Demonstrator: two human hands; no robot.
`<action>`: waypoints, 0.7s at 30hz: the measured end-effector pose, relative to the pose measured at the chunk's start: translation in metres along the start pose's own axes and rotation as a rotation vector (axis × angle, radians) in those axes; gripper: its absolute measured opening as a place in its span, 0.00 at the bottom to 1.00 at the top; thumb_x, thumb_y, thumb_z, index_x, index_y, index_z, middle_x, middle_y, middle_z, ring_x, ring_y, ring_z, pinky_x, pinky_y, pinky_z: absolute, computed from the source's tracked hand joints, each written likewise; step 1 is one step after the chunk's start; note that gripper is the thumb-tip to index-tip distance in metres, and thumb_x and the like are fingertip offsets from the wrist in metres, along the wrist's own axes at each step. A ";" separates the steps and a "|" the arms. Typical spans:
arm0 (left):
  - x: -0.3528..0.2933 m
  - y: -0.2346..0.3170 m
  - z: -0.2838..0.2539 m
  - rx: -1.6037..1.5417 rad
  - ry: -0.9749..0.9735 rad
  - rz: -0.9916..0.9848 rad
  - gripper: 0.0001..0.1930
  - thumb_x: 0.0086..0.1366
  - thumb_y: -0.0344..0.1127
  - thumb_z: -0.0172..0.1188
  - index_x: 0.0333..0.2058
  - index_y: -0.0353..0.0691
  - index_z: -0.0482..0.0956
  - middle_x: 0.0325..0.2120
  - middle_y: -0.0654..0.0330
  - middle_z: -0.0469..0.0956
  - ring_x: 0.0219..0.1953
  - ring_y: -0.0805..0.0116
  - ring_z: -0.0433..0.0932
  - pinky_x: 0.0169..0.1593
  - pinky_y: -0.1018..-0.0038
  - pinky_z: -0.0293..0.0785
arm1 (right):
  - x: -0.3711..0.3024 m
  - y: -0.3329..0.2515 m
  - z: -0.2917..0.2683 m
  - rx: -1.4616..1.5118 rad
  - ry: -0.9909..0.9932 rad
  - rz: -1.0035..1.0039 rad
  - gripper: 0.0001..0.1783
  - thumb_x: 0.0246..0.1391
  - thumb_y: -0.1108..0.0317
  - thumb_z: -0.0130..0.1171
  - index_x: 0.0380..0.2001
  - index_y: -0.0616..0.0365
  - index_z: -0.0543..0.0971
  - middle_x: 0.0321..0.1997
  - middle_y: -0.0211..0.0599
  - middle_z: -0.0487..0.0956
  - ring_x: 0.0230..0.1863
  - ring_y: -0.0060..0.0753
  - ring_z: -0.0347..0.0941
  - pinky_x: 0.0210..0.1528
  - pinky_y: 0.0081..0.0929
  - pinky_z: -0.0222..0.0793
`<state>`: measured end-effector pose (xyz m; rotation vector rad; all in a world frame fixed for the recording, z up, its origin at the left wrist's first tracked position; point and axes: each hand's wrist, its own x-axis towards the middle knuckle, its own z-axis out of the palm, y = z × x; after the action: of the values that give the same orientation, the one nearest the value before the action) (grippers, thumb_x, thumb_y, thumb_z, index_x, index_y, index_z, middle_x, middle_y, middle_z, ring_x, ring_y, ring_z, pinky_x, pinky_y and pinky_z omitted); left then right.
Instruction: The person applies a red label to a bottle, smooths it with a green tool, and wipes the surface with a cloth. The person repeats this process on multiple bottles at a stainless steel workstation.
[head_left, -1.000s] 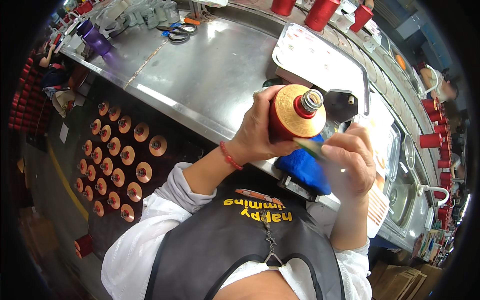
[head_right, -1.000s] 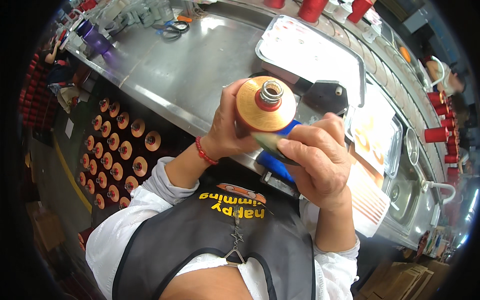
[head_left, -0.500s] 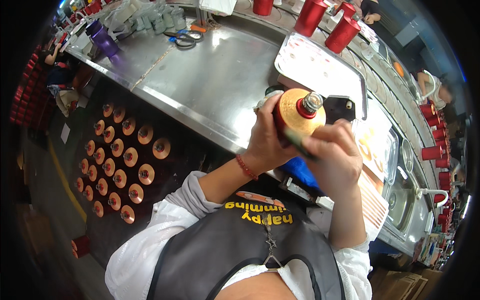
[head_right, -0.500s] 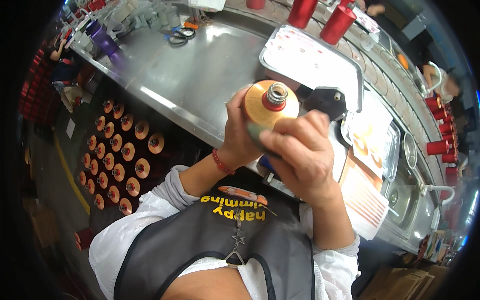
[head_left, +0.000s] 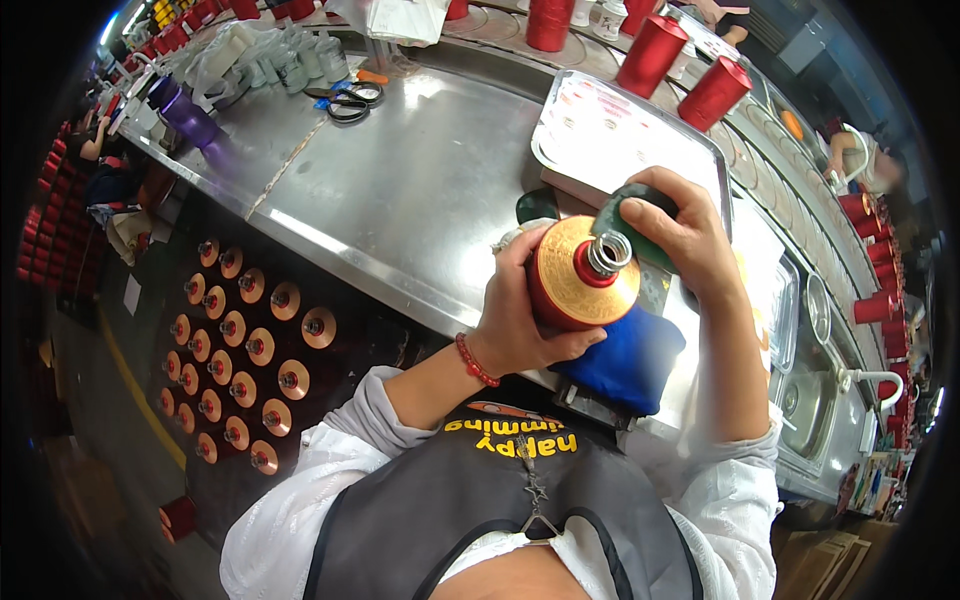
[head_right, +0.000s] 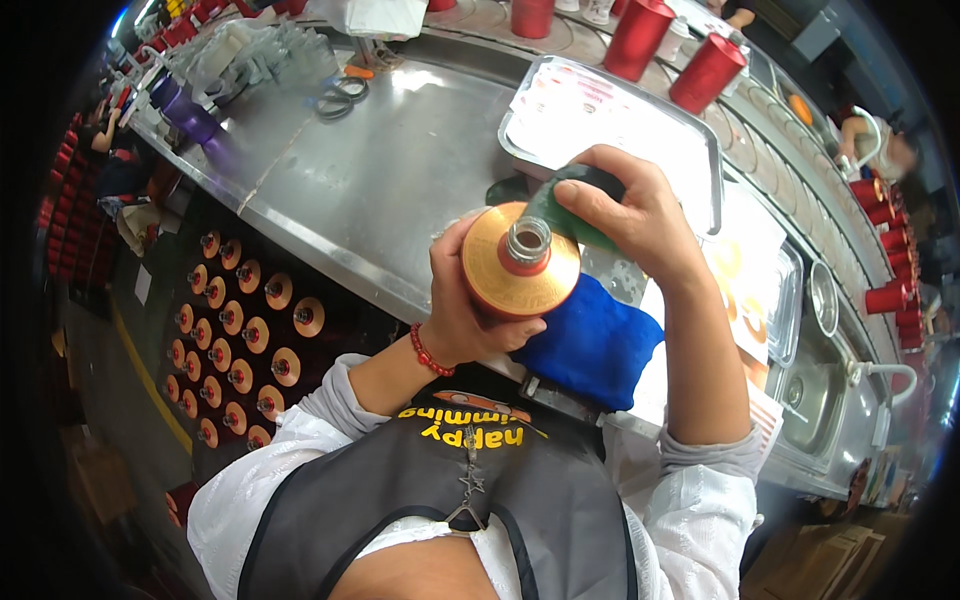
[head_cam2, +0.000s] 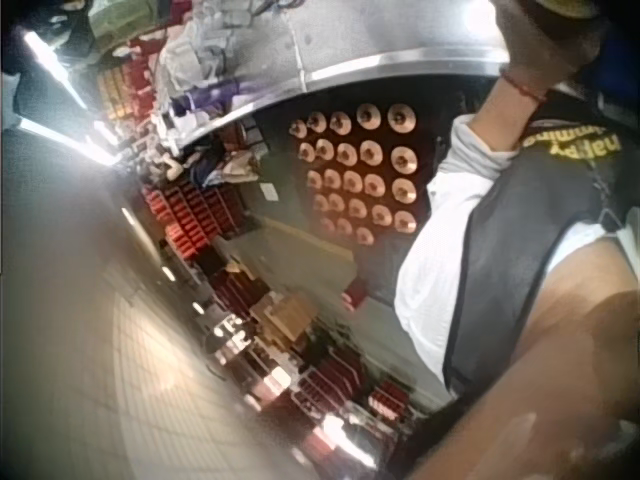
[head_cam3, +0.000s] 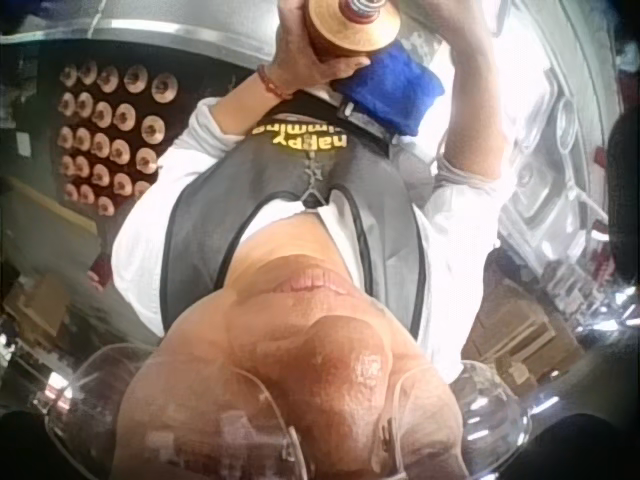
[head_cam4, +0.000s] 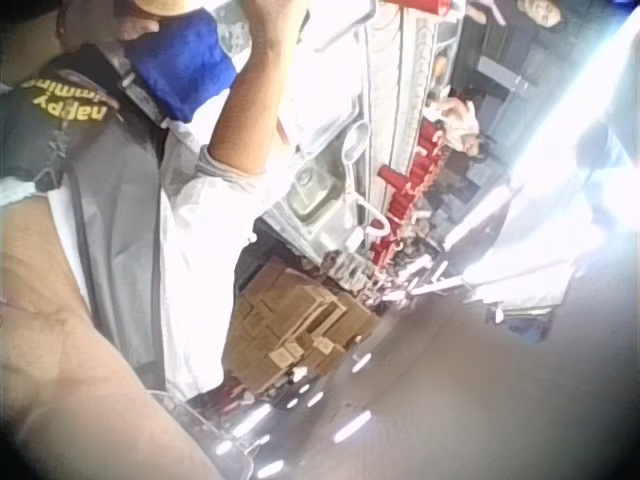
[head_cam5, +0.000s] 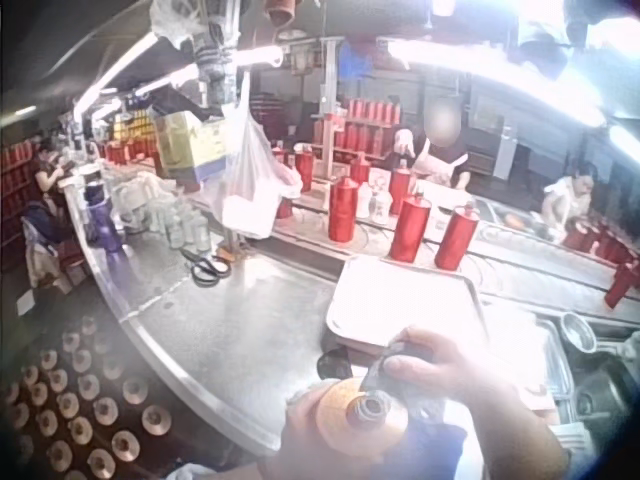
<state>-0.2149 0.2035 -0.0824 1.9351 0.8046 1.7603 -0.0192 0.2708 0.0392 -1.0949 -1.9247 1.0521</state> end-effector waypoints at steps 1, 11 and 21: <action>0.002 0.004 -0.001 -0.048 -0.028 -0.042 0.55 0.47 0.50 0.80 0.64 0.31 0.54 0.57 0.43 0.69 0.59 0.49 0.72 0.63 0.57 0.67 | 0.012 -0.001 0.000 -0.042 -0.057 -0.026 0.18 0.57 0.58 0.66 0.38 0.63 0.80 0.32 0.31 0.78 0.36 0.22 0.73 0.40 0.23 0.70; 0.016 -0.004 -0.020 -0.034 -0.266 -0.059 0.60 0.49 0.47 0.80 0.70 0.35 0.46 0.61 0.42 0.67 0.61 0.48 0.73 0.64 0.61 0.69 | -0.013 0.021 -0.009 0.322 0.326 -0.060 0.15 0.60 0.62 0.67 0.42 0.63 0.79 0.36 0.31 0.80 0.35 0.19 0.76 0.38 0.19 0.73; 0.058 0.019 0.054 -0.731 -0.543 -0.981 0.37 0.62 0.56 0.67 0.56 0.31 0.68 0.43 0.53 0.79 0.40 0.69 0.82 0.45 0.72 0.82 | -0.195 0.059 -0.027 0.233 0.598 0.017 0.15 0.63 0.82 0.43 0.49 0.65 0.76 0.73 0.54 0.62 0.68 0.43 0.67 0.55 0.36 0.82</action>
<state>-0.1564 0.2318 -0.0336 1.0977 0.6045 0.7120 0.1057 0.1239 -0.0316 -1.1322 -1.2885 0.8111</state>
